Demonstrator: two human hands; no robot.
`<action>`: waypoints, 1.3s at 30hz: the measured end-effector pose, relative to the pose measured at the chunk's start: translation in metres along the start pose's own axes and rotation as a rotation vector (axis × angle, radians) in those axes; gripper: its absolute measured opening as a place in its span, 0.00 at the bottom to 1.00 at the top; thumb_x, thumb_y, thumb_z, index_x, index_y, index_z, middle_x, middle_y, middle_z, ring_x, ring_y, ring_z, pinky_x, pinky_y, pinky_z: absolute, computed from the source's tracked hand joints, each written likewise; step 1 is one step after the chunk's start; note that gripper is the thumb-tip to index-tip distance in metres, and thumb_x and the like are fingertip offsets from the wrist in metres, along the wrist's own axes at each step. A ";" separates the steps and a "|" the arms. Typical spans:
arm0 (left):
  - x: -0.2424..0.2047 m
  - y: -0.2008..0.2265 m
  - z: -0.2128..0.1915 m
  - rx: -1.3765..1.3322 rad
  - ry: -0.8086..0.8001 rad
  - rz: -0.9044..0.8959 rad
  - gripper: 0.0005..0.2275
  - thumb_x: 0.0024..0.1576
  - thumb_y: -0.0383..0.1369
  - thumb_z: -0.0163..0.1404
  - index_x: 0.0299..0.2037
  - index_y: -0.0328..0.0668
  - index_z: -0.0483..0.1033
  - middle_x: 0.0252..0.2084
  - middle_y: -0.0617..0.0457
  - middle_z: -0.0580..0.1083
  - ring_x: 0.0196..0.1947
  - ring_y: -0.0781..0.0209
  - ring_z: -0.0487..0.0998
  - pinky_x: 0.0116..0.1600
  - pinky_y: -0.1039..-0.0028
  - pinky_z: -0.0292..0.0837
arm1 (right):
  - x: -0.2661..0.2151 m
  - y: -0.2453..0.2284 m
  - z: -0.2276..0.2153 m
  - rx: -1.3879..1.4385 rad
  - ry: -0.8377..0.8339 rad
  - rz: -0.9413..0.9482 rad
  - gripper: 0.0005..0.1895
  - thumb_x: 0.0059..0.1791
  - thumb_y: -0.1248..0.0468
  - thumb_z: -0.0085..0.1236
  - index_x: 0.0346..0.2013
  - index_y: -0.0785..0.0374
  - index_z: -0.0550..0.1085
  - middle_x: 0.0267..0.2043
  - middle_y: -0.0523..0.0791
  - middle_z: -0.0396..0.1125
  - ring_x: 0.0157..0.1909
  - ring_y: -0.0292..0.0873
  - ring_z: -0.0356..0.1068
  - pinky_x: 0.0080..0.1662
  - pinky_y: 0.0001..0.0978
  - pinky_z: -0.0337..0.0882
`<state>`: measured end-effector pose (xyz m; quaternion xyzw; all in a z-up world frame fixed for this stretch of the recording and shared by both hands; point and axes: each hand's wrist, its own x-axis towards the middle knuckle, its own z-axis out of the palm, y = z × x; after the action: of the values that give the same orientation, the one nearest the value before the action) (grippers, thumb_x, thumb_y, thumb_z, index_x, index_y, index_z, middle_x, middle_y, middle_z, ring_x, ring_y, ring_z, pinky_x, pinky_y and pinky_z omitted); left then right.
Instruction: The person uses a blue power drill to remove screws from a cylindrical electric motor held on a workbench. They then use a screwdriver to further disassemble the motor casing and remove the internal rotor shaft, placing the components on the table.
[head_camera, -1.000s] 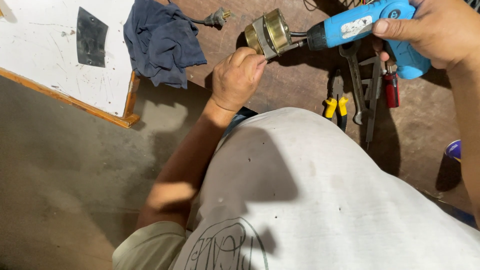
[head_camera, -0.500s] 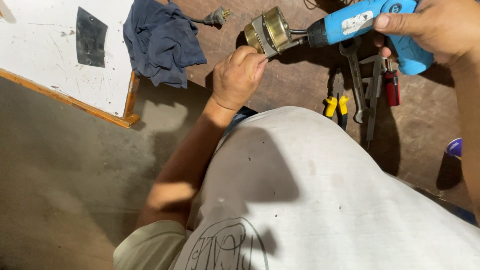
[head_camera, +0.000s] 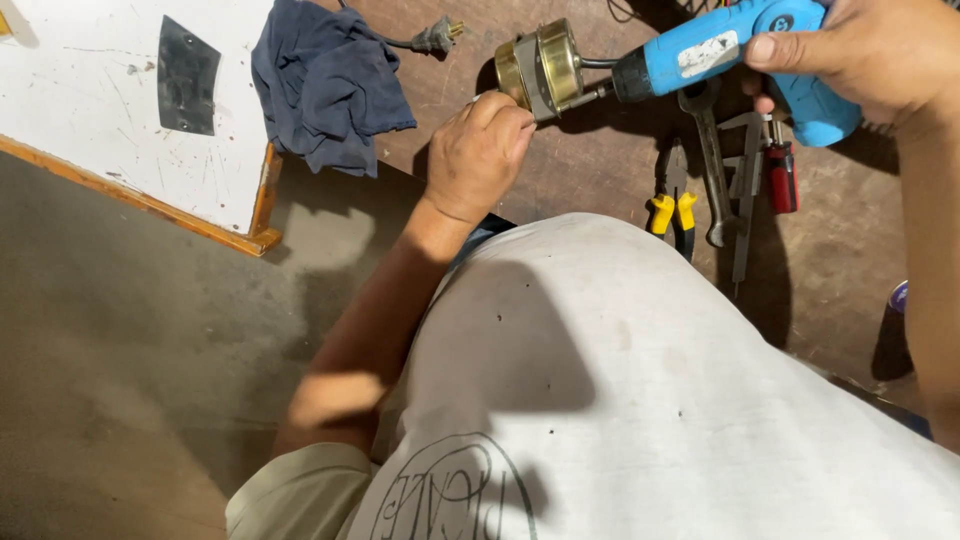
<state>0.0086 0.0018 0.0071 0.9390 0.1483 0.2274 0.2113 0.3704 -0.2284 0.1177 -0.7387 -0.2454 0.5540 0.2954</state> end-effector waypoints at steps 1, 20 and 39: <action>0.000 0.001 -0.003 0.003 0.003 0.000 0.06 0.66 0.32 0.69 0.42 0.49 0.84 0.45 0.55 0.77 0.37 0.52 0.82 0.38 0.61 0.84 | -0.002 0.008 0.000 -0.002 -0.001 -0.004 0.13 0.72 0.67 0.61 0.68 0.73 0.72 0.47 0.61 0.70 0.41 0.57 0.77 0.27 0.56 0.79; 0.014 -0.018 -0.051 -0.184 -0.246 -0.256 0.12 0.73 0.41 0.59 0.56 0.42 0.87 0.56 0.50 0.82 0.51 0.48 0.87 0.48 0.56 0.83 | -0.220 0.271 0.122 1.112 0.661 0.042 0.43 0.55 0.21 0.73 0.65 0.50 0.77 0.42 0.37 0.71 0.39 0.36 0.73 0.39 0.31 0.75; 0.127 0.000 -0.062 -0.347 -0.929 -0.612 0.48 0.49 0.43 0.77 0.82 0.49 0.68 0.71 0.47 0.82 0.68 0.48 0.83 0.70 0.62 0.76 | -0.190 0.259 0.177 -0.303 1.486 0.338 0.34 0.61 0.62 0.75 0.74 0.83 0.73 0.79 0.67 0.61 0.74 0.79 0.64 0.71 0.71 0.63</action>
<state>0.0865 0.0697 0.1028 0.8063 0.2652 -0.2589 0.4609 0.1588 -0.5133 0.0245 -0.9760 0.0598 -0.0886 0.1899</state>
